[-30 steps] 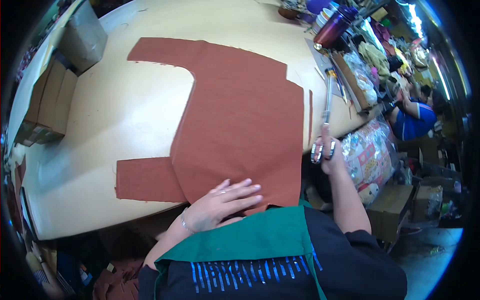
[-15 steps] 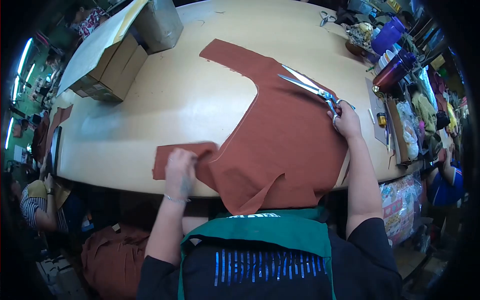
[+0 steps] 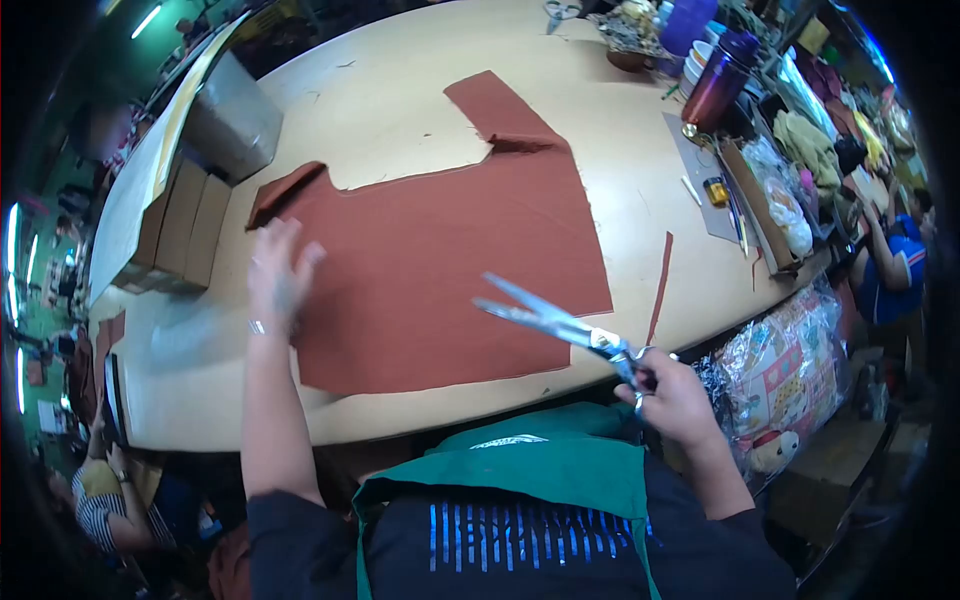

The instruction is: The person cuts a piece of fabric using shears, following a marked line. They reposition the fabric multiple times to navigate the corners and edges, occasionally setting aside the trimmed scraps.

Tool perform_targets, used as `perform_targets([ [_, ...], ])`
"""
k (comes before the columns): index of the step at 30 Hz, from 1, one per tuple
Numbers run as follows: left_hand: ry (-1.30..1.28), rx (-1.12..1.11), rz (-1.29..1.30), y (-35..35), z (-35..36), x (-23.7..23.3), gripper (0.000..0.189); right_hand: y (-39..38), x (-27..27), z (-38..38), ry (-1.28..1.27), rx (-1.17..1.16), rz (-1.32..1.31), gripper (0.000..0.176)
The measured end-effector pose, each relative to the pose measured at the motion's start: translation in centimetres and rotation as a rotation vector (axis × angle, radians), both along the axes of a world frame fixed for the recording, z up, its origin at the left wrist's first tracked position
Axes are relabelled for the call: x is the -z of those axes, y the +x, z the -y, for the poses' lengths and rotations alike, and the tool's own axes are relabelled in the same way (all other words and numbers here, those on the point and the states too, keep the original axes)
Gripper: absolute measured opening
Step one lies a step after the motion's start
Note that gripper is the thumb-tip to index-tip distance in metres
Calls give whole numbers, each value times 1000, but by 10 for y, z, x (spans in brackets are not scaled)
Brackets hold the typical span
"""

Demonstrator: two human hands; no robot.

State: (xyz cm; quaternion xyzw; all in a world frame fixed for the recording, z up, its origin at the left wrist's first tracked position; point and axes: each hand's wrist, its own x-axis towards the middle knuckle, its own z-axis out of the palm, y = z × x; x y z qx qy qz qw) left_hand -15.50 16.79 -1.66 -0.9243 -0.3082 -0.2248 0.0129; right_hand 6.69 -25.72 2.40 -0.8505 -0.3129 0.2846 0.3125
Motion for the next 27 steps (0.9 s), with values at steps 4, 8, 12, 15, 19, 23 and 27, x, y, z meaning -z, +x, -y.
perform_targets([
  [4,-357,-140,-506,-8,93,13,66,31,13,17,15,193,152,24],
  [8,-372,-179,-470,-41,132,17,66,64,28,19,95,336,374,26],
  [12,-431,-317,-574,-80,181,9,75,84,33,8,140,403,350,27],
  [15,-420,-276,-524,-84,206,8,78,83,32,4,116,404,329,28],
  [19,-383,80,-386,-5,201,-21,67,81,33,7,105,349,339,30],
  [23,-367,171,-89,116,113,-9,44,64,21,15,48,304,295,32],
  [27,-346,-41,-538,218,65,3,50,47,37,40,30,257,212,31],
])
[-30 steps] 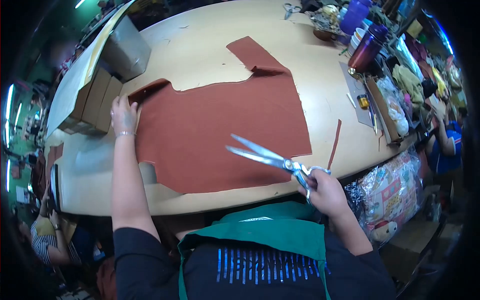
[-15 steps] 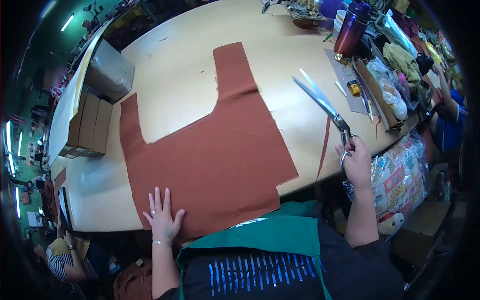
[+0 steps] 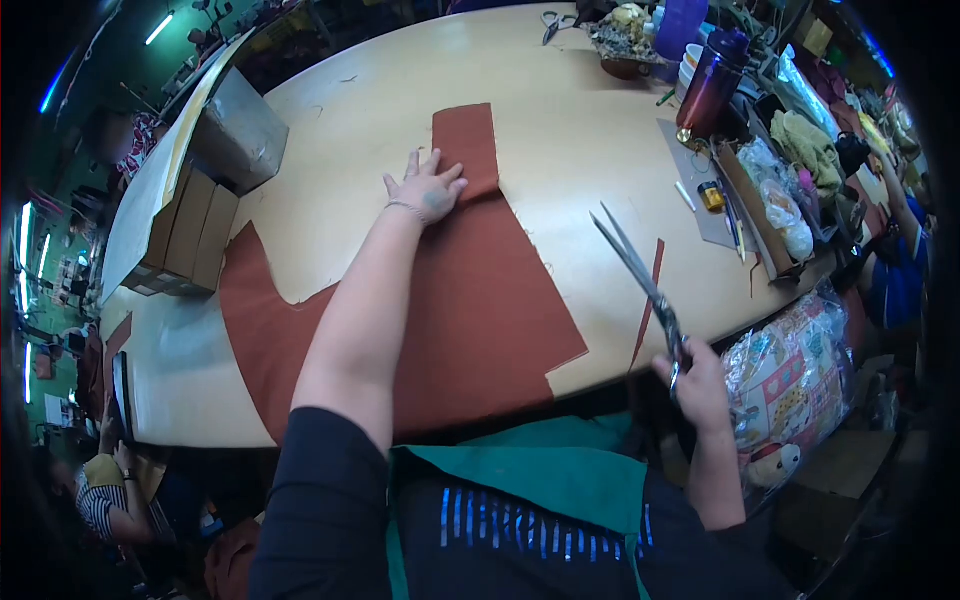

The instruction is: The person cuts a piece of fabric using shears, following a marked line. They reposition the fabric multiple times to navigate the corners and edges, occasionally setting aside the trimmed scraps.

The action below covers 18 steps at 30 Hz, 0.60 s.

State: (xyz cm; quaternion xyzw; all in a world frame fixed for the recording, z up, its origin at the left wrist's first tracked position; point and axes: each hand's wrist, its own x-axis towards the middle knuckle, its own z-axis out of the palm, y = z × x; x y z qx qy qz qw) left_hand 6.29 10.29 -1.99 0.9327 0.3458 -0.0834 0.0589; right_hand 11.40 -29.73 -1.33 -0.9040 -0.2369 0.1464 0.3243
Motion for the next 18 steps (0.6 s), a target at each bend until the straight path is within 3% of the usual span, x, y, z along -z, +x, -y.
perform_targets([
  [1,16,-27,-103,14,-5,3,52,-6,0,5,39,20,-127,30],
  [3,44,-159,-7,34,-17,13,58,-22,-14,4,147,76,-435,28],
  [4,56,-222,37,40,-18,16,61,-21,4,15,33,2,-373,28],
  [7,196,-168,270,44,-14,20,63,-28,12,26,47,-49,-632,33],
  [9,148,-2,434,29,18,23,68,-29,19,33,4,-96,-722,33],
  [11,50,253,315,-12,80,15,81,-26,20,37,-9,-166,-745,34],
  [14,-147,334,98,-59,145,5,100,-21,23,45,82,-167,-908,36],
  [18,-84,386,114,-75,155,16,101,-12,28,47,129,-244,-1027,37],
])
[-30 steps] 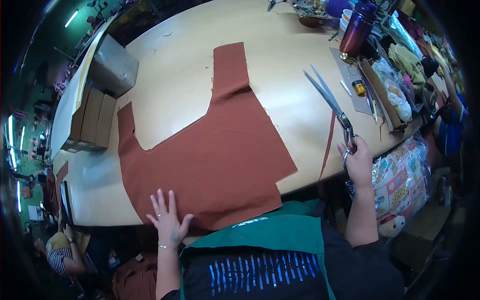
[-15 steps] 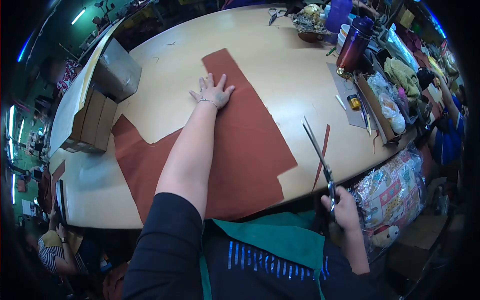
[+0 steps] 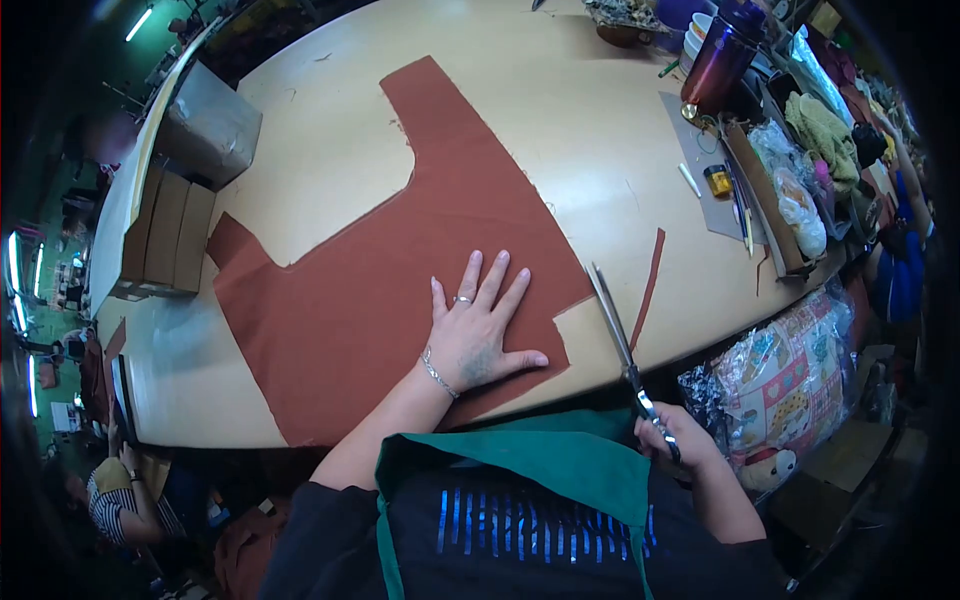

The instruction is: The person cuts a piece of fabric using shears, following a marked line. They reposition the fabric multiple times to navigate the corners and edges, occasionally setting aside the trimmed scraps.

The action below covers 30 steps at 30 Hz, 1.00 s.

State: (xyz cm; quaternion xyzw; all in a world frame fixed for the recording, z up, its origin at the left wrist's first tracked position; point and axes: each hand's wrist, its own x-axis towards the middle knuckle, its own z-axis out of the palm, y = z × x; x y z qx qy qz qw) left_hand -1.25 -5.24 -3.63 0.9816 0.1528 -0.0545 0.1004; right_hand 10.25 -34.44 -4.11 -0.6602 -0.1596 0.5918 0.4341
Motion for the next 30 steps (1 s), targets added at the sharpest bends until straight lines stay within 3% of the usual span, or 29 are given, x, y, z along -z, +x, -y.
perform_targets([
  [6,18,84,-11,-29,8,-1,105,-11,3,27,55,244,-48,37],
  [8,8,152,-39,-42,20,-13,107,-14,-2,36,13,152,101,38],
  [12,-28,212,-138,-59,33,-13,103,-26,-13,50,-69,27,142,38],
  [16,2,184,-70,-63,44,-4,76,-30,-18,61,-2,-36,38,36],
  [21,-149,97,-14,-61,48,-6,53,-28,-29,66,-22,-80,-17,39],
  [23,-240,56,16,-59,50,-8,49,-29,-30,64,-10,-99,-21,40],
  [30,-60,123,-5,-58,65,-4,50,-37,-18,31,10,-83,35,47],
])
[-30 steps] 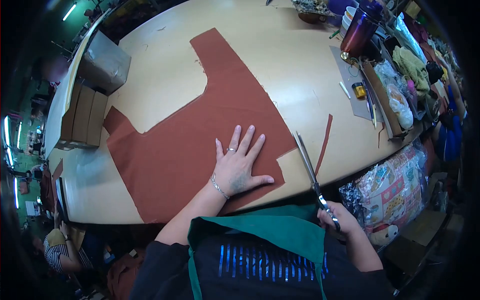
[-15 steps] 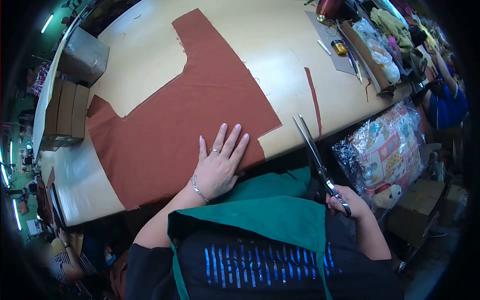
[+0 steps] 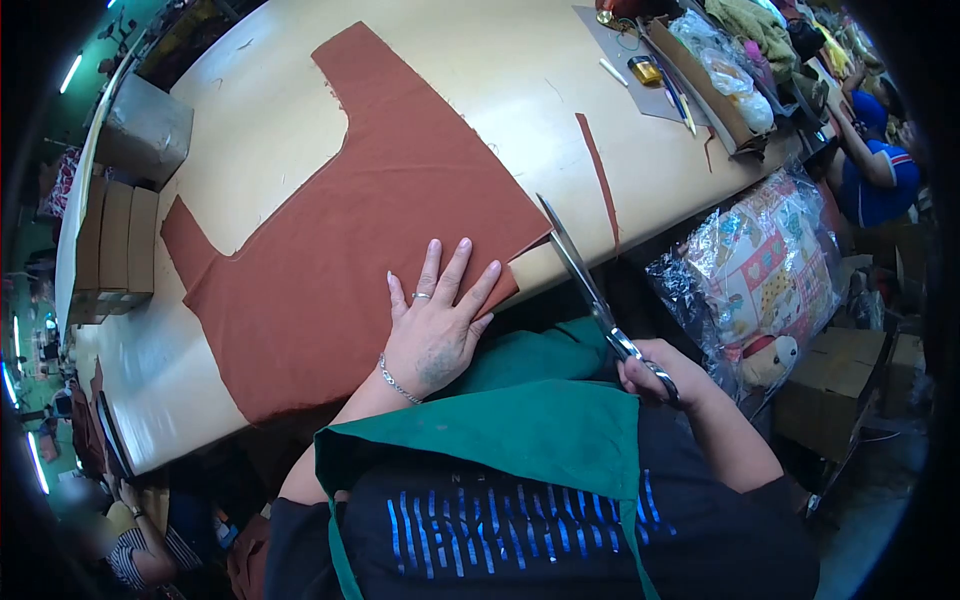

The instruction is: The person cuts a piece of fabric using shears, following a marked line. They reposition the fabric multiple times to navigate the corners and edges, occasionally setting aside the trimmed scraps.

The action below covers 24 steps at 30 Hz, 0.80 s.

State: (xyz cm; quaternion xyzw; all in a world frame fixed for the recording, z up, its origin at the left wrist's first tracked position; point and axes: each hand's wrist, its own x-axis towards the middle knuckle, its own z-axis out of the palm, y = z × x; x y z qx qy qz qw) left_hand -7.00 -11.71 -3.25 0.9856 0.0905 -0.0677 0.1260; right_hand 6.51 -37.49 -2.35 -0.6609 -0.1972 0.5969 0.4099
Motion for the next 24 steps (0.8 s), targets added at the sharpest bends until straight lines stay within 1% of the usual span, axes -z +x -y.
perform_targets([
  [2,-2,3,13,-2,0,1,51,-1,9,-7,42,18,55,50],
  [3,-4,0,9,-2,0,1,51,0,5,-12,9,20,66,53],
  [9,-14,1,7,-4,0,1,54,0,10,-13,8,61,61,53],
  [12,-21,2,-1,-5,0,1,54,2,7,-12,-18,34,82,51],
  [18,-20,3,0,-5,0,2,54,0,-3,-17,-83,51,97,45],
  [24,-20,0,-10,-4,0,1,54,-4,0,-13,-114,101,79,41],
])
